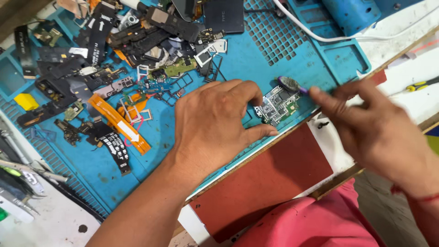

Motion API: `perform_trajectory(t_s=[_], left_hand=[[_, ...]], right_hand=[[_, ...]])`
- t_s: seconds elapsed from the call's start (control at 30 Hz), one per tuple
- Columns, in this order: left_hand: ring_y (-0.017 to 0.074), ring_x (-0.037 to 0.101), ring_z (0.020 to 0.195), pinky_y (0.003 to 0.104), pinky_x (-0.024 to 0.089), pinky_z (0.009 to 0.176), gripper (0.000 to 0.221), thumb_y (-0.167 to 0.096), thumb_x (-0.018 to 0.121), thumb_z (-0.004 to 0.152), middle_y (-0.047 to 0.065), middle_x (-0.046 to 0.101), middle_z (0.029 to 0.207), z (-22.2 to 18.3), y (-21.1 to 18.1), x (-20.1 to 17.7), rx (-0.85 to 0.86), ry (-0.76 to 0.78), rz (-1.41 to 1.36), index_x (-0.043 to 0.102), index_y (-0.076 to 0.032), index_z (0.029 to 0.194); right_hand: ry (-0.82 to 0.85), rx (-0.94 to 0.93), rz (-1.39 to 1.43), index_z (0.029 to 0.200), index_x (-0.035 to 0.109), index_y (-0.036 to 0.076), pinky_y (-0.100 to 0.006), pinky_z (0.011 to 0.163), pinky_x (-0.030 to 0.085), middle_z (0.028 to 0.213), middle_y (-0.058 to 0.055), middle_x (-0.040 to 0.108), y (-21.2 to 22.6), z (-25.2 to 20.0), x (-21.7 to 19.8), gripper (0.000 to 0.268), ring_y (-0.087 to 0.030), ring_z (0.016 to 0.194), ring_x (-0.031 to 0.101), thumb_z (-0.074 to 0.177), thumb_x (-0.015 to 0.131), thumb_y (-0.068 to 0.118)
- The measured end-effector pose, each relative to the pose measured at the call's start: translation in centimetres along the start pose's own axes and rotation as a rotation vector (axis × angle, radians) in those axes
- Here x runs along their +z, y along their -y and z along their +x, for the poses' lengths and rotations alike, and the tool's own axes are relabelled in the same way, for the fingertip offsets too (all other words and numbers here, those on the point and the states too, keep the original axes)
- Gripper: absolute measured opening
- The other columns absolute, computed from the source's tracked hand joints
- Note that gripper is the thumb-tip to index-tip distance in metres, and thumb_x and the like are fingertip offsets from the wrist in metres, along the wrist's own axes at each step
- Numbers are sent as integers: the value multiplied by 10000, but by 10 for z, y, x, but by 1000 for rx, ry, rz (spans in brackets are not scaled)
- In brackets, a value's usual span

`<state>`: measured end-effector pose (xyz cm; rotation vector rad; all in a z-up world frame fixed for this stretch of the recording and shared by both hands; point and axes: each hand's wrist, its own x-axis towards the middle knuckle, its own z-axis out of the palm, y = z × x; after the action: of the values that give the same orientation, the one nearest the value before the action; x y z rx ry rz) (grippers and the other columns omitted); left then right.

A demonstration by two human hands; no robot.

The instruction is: The person cleans a mobile phone motherboard using a small brush, scrubbing various components while holding the board over a red mat.

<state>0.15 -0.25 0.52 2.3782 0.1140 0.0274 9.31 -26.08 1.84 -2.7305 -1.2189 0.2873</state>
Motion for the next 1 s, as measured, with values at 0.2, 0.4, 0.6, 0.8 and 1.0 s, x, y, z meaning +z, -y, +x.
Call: perform_trajectory(t_s=[0.2,0.4,0.6,0.8,1.0], left_hand=[[190,685,786,392,507,687,549,-530,898,644,-32,649,736,-1,-1,0,-140,107,15,696,-201,1035],[231,701,819,411,511,695,457,-460,906,642,-20,695,781,-2,3,3,16,-41,-9,745,-191,975],[247,687,797,413,511,697,529,-478,924,603,-7,676,782,-2,2,2,118,-115,-17,741,-153,979],[229,674,745,398,504,663,500,-435,927,594,-15,640,727,-3,-1,-1,91,-87,-47,741,-160,967],[238,675,744,414,494,624,472,-455,924,584,-17,658,731,0,-1,0,71,-90,-35,747,-168,916]], right_hand=[[3,19,-118,1450,636,222,-388,567,550,1096,-105,647,10,-10,-2,624,-272,665,650,868,671,0],[137,-70,-198,1542,570,218,-386,469,518,1158,-148,635,17,-19,-4,797,-241,646,660,765,665,73],[187,-113,-129,1464,607,300,-409,513,557,1091,-62,666,28,-23,-4,726,-228,623,672,773,676,90],[148,-134,64,1473,632,250,-386,512,549,1113,-116,613,32,-28,3,741,-217,624,674,747,706,129],[148,-76,2,1489,562,227,-424,540,573,1176,-147,608,30,-31,2,702,-309,600,674,811,662,81]])
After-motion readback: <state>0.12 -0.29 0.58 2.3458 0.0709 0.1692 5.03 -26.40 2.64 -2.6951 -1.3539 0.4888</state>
